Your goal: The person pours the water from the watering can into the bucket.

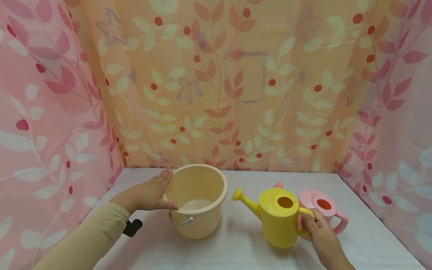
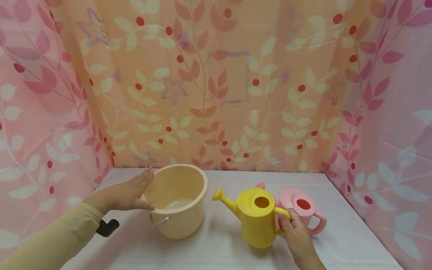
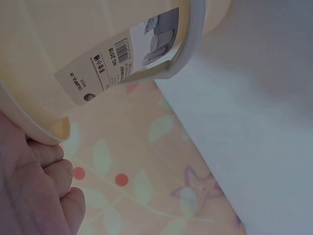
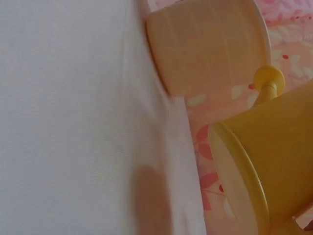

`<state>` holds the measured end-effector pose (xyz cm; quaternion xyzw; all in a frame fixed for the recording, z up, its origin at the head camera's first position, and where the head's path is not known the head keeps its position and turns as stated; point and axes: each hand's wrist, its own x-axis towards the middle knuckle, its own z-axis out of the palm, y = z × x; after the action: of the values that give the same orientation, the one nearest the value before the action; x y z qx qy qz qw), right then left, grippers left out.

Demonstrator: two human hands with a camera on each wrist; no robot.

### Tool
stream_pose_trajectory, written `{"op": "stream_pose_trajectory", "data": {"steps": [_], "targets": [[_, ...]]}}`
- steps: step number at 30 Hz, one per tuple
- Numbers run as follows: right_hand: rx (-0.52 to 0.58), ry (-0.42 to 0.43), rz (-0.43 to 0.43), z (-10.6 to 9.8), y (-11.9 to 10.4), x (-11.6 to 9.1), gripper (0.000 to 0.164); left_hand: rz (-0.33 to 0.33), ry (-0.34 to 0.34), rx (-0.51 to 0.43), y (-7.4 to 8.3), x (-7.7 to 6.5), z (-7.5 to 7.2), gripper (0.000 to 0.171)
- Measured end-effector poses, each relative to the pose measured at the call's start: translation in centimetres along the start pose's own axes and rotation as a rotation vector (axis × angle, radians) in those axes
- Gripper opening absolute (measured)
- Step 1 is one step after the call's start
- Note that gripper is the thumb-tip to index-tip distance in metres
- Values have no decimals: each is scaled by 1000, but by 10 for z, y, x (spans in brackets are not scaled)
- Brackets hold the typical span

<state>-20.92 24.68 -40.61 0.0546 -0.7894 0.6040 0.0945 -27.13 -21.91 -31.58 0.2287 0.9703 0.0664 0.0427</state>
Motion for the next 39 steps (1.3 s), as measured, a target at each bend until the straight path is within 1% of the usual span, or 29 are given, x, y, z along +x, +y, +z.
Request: {"op": "stream_pose_trajectory", "data": {"steps": [3,6,10,13,16,23,27,30,36,39], "targets": [[-37,61,-30,-1,-8,0,32,7,1,8,0,0,0,117],[5,106,-106,-1,-16,1,25,8,3,13,0,0,0,118],[103,119,-212,-3,-28,5,20,7,4,17,0,1,0,117],[101,103,-253,-5,-40,9,20,7,1,21,0,2,0,118],[56,91,-250,-6,-53,13,21,12,0,27,0,2,0,119],[-112,68,-237,-2,-78,19,27,7,1,22,4,0,-1,116],[-154,63,-256,2,-93,25,27,12,6,23,4,-1,0,115],[-207,56,-270,5,-103,30,28,18,10,20,3,-1,1,114],[-274,25,-258,12,-121,40,30,12,9,30,1,-1,1,117],[-293,2,-268,15,-129,45,30,8,9,32,1,-2,0,117]]}}
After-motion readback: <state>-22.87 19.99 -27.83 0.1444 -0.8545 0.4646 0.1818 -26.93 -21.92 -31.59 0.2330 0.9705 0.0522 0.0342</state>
